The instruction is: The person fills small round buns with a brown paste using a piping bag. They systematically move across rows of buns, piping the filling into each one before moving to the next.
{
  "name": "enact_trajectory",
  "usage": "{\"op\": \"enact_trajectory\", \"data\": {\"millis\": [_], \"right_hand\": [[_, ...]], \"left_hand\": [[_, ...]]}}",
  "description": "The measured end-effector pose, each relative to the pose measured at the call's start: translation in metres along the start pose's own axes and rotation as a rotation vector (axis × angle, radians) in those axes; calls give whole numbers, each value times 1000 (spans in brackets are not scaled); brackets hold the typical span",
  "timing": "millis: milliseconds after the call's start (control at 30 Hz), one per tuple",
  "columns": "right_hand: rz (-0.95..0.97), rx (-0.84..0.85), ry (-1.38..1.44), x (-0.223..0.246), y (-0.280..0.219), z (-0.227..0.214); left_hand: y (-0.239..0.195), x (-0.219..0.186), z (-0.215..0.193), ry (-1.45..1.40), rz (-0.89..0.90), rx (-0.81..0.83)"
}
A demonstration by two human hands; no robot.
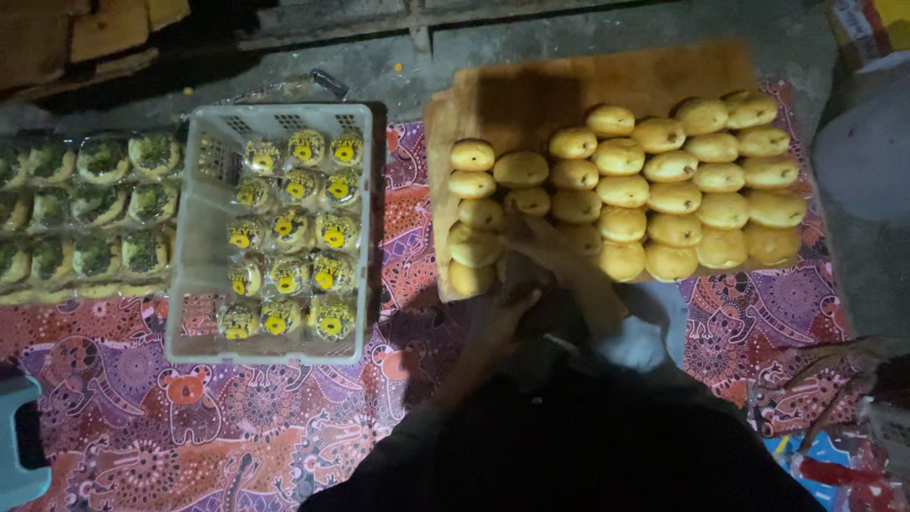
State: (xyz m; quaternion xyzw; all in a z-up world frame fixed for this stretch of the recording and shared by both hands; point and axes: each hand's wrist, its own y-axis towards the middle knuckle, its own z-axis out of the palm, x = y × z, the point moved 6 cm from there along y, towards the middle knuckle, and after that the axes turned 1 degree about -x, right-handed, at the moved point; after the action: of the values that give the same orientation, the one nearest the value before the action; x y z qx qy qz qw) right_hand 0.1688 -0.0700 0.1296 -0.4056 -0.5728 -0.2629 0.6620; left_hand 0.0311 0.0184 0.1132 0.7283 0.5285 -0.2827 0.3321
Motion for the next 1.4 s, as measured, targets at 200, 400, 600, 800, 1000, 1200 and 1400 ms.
{"op": "enact_trajectory", "data": {"millis": [200,400,600,800,1000,1200,1400], "right_hand": [[-21,-43,-534,-19,77,-10],[98,-23,-787,-45,116,-19],[153,-26,-963,-52,137,-24],[223,24,-1007,-68,154,-26],[104,-90,-965,-121,187,-32],[-125,66,-1293,-95,179,-15],[-106,103,-249,-3,66,-42]], "left_hand": [[34,22,72,-1763,-548,-118],[63,39,84,-1775,-565,-194],[76,57,104,-1850,-598,-253],[73,64,72,-1006,-67,-318],[88,59,74,-1764,-528,-382],[75,59,52,-1195,-343,-407],[63,84,91,-732,-352,-152]]}}
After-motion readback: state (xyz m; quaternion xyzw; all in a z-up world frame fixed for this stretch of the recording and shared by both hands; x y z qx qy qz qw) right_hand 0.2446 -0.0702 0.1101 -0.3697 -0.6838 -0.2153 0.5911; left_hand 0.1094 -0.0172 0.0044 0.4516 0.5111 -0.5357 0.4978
